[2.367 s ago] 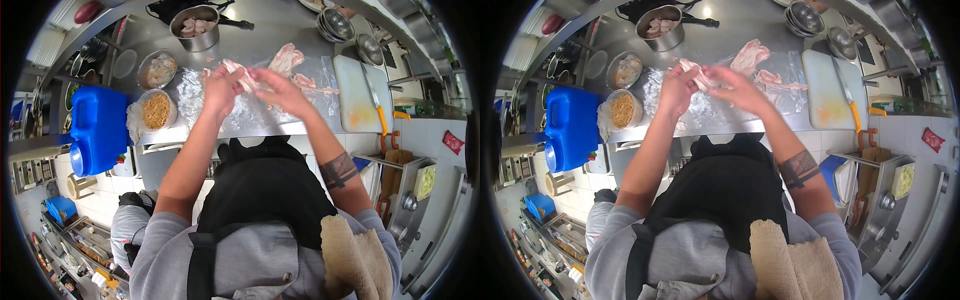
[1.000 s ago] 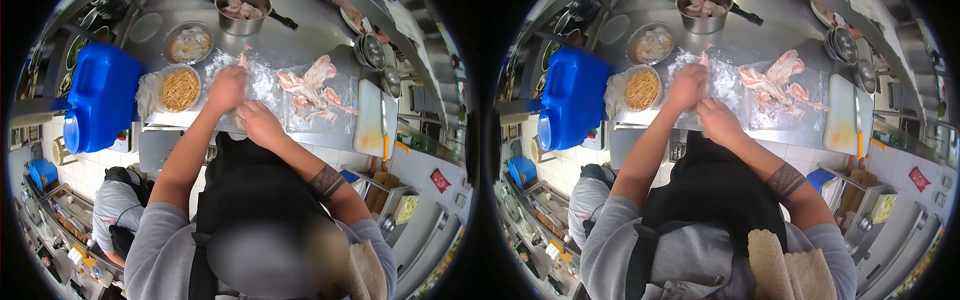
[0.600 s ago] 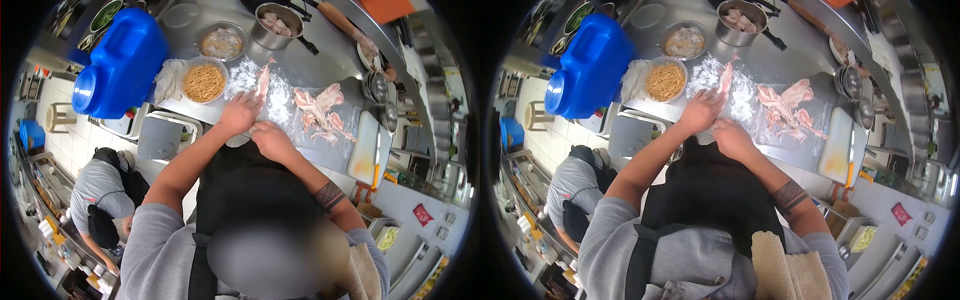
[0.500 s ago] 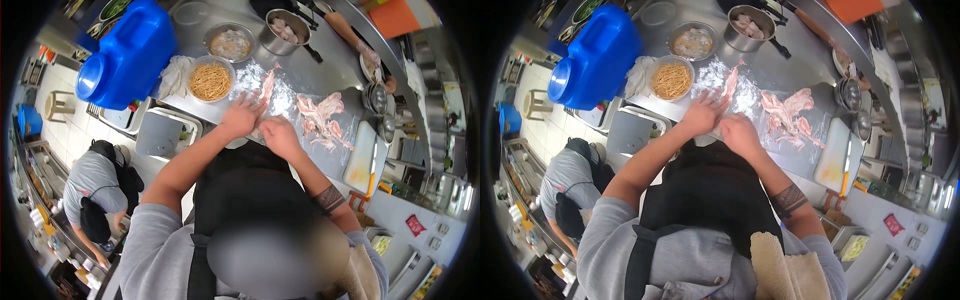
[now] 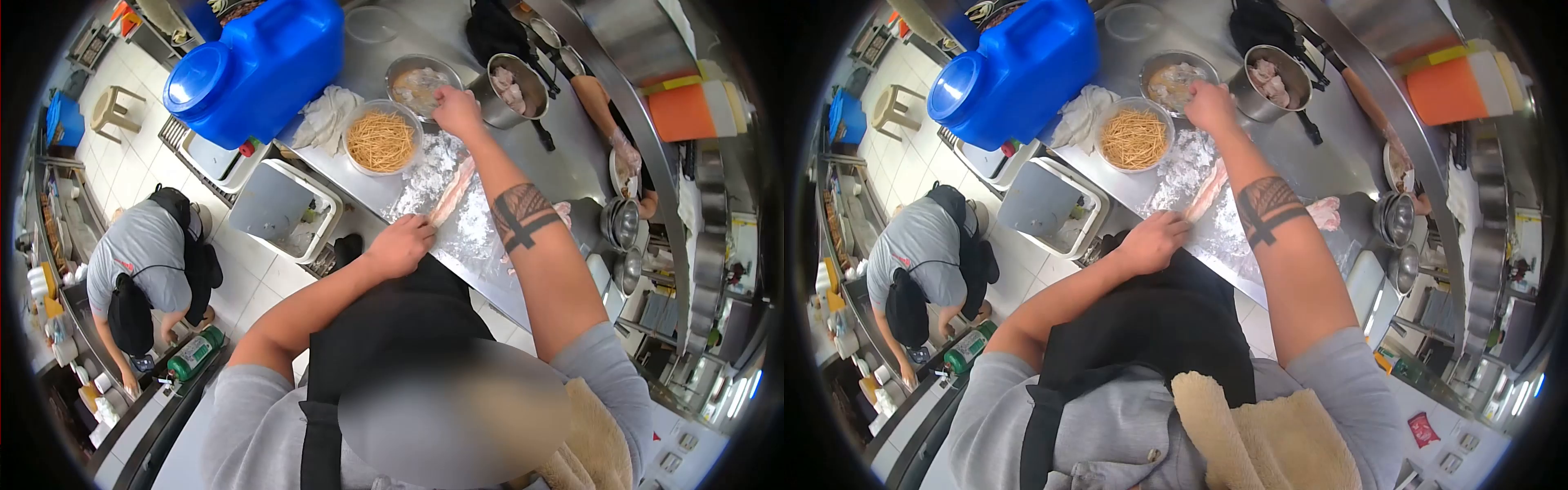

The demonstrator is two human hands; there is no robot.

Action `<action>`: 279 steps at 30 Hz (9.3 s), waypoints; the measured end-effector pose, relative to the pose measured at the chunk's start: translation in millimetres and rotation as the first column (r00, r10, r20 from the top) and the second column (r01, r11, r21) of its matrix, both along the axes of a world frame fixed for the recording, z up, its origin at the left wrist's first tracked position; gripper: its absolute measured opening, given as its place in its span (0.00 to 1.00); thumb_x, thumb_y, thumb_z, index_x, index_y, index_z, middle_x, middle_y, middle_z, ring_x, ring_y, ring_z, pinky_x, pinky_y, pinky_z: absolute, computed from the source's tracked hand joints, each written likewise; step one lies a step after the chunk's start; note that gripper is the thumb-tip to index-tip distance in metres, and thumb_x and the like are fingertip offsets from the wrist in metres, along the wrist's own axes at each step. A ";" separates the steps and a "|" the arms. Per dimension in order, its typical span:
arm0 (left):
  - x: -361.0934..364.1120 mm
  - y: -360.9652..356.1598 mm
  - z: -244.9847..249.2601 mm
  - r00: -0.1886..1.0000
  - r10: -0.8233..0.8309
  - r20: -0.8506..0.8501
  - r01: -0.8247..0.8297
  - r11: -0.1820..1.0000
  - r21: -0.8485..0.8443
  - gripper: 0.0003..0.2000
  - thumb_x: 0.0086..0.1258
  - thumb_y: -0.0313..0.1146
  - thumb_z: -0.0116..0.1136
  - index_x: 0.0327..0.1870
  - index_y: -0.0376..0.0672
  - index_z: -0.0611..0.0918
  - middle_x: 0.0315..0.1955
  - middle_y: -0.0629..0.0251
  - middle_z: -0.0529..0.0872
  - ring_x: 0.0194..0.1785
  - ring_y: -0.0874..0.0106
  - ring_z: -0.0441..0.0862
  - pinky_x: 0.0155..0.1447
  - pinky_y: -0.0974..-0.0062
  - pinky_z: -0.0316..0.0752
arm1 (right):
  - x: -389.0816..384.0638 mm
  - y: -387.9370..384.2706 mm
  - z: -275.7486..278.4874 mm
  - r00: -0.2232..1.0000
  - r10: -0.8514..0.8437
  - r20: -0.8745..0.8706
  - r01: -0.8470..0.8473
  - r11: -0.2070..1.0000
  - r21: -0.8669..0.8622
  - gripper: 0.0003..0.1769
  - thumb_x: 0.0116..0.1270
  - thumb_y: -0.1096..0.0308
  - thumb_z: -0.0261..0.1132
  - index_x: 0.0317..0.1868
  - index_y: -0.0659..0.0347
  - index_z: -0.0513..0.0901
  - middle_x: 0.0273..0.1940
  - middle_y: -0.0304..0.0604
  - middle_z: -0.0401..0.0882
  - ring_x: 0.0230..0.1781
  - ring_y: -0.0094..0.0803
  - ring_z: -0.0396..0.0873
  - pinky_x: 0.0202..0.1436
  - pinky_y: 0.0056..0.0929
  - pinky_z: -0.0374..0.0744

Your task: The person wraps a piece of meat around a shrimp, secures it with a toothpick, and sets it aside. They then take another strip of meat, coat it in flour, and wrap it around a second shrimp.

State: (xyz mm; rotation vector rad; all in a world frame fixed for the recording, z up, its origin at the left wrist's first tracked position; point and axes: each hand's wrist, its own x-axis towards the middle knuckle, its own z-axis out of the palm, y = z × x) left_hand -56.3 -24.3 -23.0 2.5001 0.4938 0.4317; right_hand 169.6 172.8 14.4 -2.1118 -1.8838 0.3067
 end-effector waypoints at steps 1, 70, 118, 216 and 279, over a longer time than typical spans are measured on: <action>0.4 0.6 -3.9 1.000 0.005 0.017 -0.005 1.000 -0.005 0.20 0.56 0.23 0.64 0.53 0.33 0.86 0.60 0.59 0.86 0.68 0.56 0.78 0.73 0.59 0.74 | 0.0 7.4 -2.8 0.996 0.010 0.089 -0.004 0.998 -0.063 0.20 0.61 0.66 0.70 0.54 0.53 0.90 0.48 0.49 0.92 0.57 0.53 0.86 0.61 0.48 0.83; 43.2 59.1 1.4 0.968 -0.179 0.173 0.189 0.981 -0.040 0.20 0.66 0.21 0.68 0.59 0.41 0.87 0.55 0.54 0.88 0.59 0.52 0.86 0.64 0.59 0.82 | -11.3 -274.9 -52.6 0.901 -0.039 -0.432 0.180 0.940 0.291 0.14 0.62 0.78 0.71 0.48 0.61 0.82 0.46 0.50 0.85 0.51 0.53 0.81 0.56 0.47 0.81; 85.0 84.4 18.3 0.987 0.138 -0.087 -0.149 0.980 -0.132 0.14 0.71 0.34 0.68 0.55 0.39 0.86 0.47 0.52 0.89 0.51 0.49 0.87 0.57 0.54 0.83 | 14.0 -246.6 -31.4 0.865 -0.184 -0.467 0.327 0.912 0.248 0.14 0.65 0.69 0.73 0.51 0.61 0.87 0.44 0.51 0.87 0.49 0.54 0.85 0.54 0.47 0.83; 105.9 96.9 5.4 0.923 0.384 -0.027 -0.060 0.076 -0.995 0.16 0.85 0.32 0.60 0.65 0.32 0.82 0.56 0.63 0.89 0.58 0.72 0.86 0.62 0.68 0.82 | 39.7 -210.4 -22.7 0.569 -0.237 -0.787 0.328 0.943 -0.047 0.17 0.71 0.71 0.74 0.58 0.65 0.88 0.43 0.42 0.92 0.44 0.28 0.88 0.52 0.29 0.85; 120.4 35.1 41.1 0.738 0.664 0.119 0.357 -0.235 -0.904 0.14 0.90 0.47 0.47 0.60 0.47 0.76 0.46 0.67 0.83 0.49 0.72 0.84 0.53 0.71 0.80 | 3.7 -268.5 71.4 0.954 -0.242 -0.176 0.271 0.948 0.165 0.10 0.70 0.68 0.68 0.39 0.67 0.79 0.35 0.60 0.85 0.35 0.60 0.87 0.40 0.55 0.84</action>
